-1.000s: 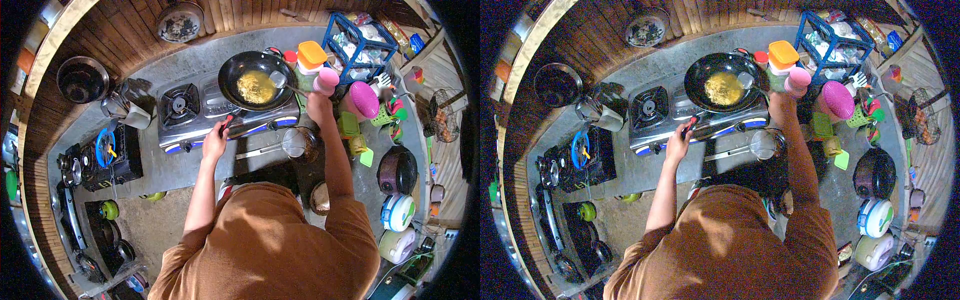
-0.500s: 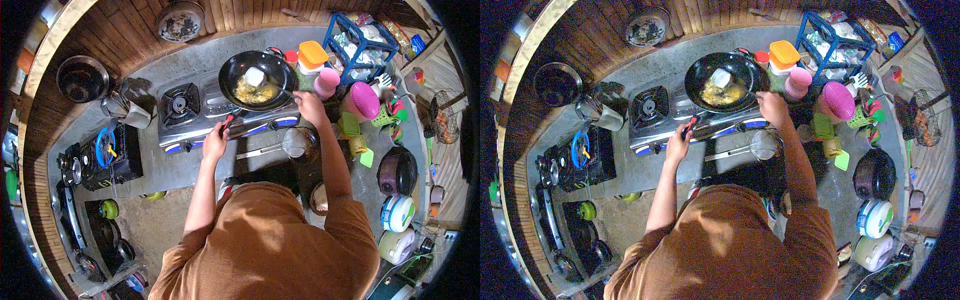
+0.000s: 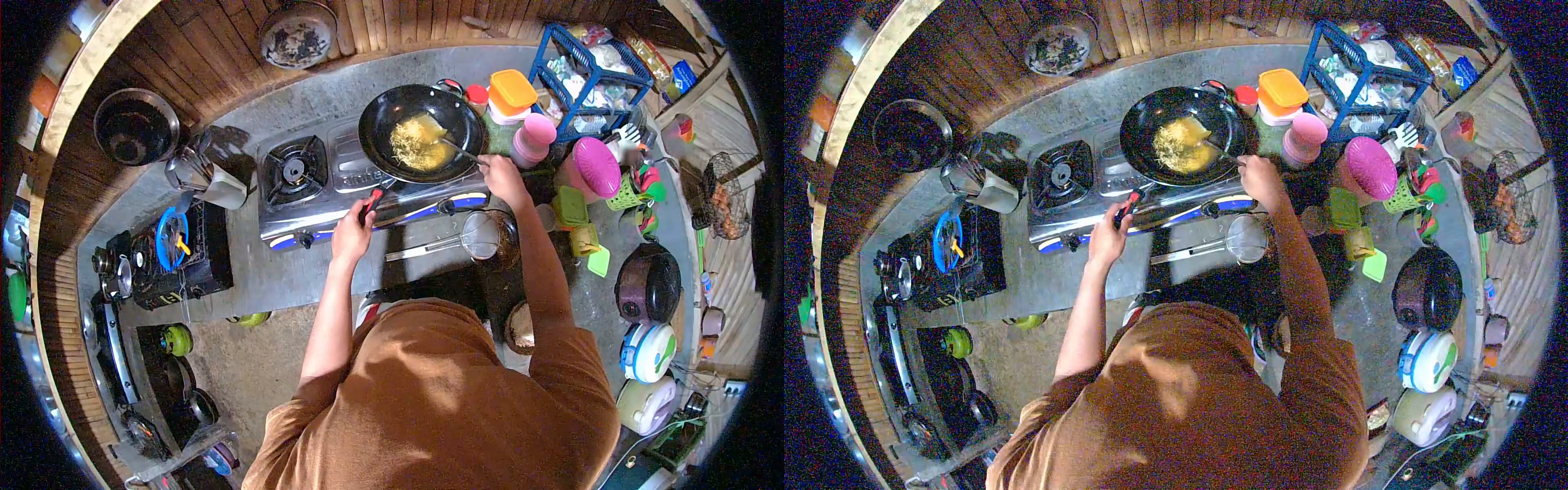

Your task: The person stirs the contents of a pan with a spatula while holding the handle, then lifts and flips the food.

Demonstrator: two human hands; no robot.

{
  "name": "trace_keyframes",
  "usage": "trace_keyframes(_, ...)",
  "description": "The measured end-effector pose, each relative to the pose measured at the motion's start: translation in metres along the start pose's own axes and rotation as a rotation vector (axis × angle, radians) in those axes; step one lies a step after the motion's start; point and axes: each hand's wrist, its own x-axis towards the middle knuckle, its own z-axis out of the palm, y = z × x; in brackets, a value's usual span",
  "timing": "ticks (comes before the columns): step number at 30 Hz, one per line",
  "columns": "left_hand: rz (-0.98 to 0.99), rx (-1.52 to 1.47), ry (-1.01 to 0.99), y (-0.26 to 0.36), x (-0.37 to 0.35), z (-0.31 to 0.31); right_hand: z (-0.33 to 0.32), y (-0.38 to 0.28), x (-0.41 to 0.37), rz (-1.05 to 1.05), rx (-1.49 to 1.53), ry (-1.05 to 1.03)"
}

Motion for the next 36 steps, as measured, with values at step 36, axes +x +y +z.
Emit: trace_keyframes(36, 0.012, -0.027, -0.011, -0.003, 0.002, 0.001, -0.016, -0.004, -0.017, -0.075, 0.122, 0.061)
